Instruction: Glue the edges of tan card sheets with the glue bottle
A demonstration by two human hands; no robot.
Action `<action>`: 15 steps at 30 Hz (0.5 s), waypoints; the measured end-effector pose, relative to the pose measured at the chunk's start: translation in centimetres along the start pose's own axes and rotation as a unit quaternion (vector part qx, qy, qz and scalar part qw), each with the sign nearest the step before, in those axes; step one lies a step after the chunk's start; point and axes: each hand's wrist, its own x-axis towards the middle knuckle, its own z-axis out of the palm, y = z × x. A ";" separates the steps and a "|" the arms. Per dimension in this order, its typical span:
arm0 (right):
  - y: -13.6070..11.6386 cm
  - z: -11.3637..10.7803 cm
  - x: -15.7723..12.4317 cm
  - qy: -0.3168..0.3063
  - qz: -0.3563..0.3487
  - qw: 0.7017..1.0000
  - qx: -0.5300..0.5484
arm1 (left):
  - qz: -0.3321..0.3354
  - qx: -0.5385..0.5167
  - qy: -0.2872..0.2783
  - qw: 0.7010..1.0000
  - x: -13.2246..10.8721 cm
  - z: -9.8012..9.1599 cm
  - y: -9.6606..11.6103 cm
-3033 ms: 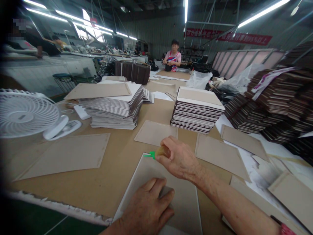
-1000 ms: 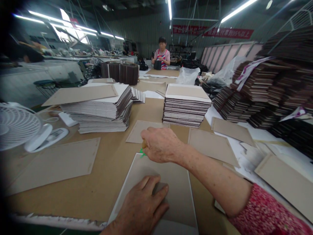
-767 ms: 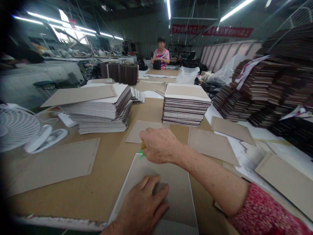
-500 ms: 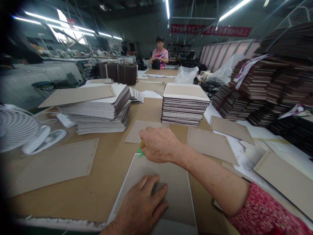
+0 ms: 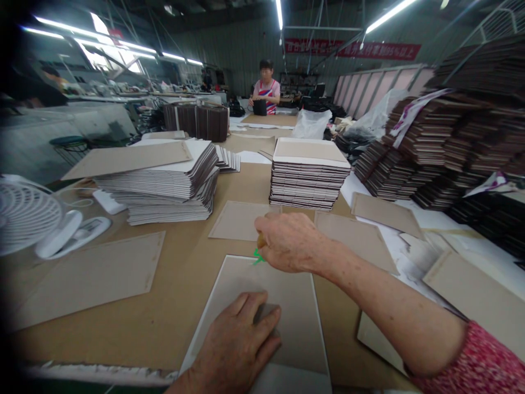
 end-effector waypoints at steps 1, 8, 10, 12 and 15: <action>0.2 0.0 -0.2 -0.004 0.007 1.000 0.003 | 0.000 0.001 -0.002 1.000 0.0 0.0 0.0; 0.3 0.0 -0.8 -0.003 0.018 1.000 0.020 | -0.005 0.010 -0.014 1.000 0.0 0.4 0.1; -0.2 0.2 -0.4 0.005 0.001 1.000 0.022 | -0.009 0.007 -0.016 1.000 0.0 0.3 0.2; -0.6 0.3 0.0 0.013 -0.012 1.000 0.024 | -0.013 0.001 -0.015 1.000 0.0 0.2 0.2; -0.7 0.3 0.3 0.013 -0.016 1.000 0.023 | -0.015 0.000 -0.015 1.000 0.0 0.1 0.2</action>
